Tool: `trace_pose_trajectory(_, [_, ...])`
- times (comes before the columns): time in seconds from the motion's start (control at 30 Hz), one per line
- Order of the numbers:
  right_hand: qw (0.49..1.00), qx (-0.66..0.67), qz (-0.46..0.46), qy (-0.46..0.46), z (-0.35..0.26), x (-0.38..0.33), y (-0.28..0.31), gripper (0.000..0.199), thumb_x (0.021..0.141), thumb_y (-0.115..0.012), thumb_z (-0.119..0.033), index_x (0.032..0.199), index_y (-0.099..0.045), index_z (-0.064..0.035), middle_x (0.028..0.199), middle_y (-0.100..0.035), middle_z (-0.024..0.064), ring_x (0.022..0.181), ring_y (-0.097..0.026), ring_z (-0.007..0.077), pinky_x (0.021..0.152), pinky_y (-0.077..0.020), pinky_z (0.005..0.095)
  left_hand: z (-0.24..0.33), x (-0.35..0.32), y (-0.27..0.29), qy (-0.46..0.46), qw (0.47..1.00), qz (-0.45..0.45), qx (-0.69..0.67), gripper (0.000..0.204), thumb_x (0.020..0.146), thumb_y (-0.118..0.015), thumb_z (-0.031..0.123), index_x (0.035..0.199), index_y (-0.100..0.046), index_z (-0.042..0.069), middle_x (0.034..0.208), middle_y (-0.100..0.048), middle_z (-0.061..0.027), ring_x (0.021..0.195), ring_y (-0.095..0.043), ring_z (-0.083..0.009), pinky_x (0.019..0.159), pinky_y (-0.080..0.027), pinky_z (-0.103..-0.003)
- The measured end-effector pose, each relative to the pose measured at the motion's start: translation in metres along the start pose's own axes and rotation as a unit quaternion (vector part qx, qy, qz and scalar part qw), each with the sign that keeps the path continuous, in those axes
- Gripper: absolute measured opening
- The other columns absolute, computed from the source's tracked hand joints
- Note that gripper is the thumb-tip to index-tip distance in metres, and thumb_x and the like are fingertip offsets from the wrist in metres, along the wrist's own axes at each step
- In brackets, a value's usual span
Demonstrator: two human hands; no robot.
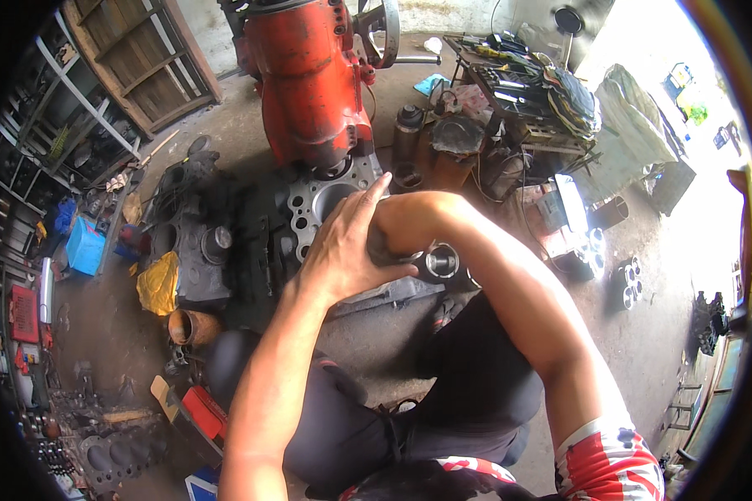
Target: The person installs cylindrical metal liners into the bores of an engine block using a red hydraulic press. They position each liner, operate the press wheel to push it into place, and repeat the process for multiple bores.
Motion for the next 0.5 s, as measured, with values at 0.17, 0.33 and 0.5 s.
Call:
trace_pose_trajectory(0.17, [0.980, -0.142, -0.083, 0.114, -0.042, 0.038, -0.029, 0.018, 0.083, -0.067, -0.006, 0.092, -0.079, 0.0026, 0.096, -0.077, 0.0182, 0.090, -0.074, 0.0284, 0.080, -0.0570, 0.0414, -0.016, -0.027, 0.006, 0.056, 0.997, -0.038, 0.020, 0.127, 0.057, -0.098, 0.033, 0.161, -0.030, 0.009, 0.146, -0.054, -0.0227, 0.133, -0.056, -0.0367, 0.113, -0.045, -0.047])
trace_pose_trajectory(0.33, [0.980, -0.143, -0.123, 0.059, -0.062, 0.056, -0.034, 0.017, 0.084, -0.069, -0.010, 0.094, -0.081, -0.0033, 0.103, -0.078, 0.0114, 0.100, -0.073, 0.0248, 0.093, -0.0530, 0.0397, -0.037, -0.045, 0.014, 0.066, 0.998, -0.023, 0.000, 0.126, 0.057, -0.098, 0.029, 0.161, -0.030, 0.009, 0.138, -0.061, -0.0217, 0.127, -0.062, -0.0364, 0.110, -0.048, -0.046])
trace_pose_trajectory(0.5, [0.966, -0.218, -0.115, 0.085, -0.057, 0.089, -0.040, 0.016, 0.081, -0.073, -0.011, 0.093, -0.082, -0.0061, 0.105, -0.078, 0.0103, 0.102, -0.072, 0.0219, 0.096, -0.0523, 0.0380, -0.054, -0.043, 0.013, 0.049, 0.999, 0.020, 0.001, 0.124, 0.056, -0.098, 0.027, 0.160, -0.032, 0.009, 0.137, -0.061, -0.0213, 0.126, -0.061, -0.0357, 0.110, -0.048, -0.045])
Point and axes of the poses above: each hand's wrist, its own x-axis towards the middle knuckle, its own y-axis out of the back of the hand, z = x × y, the point moved 5 cm from there along x, towards the middle knuckle
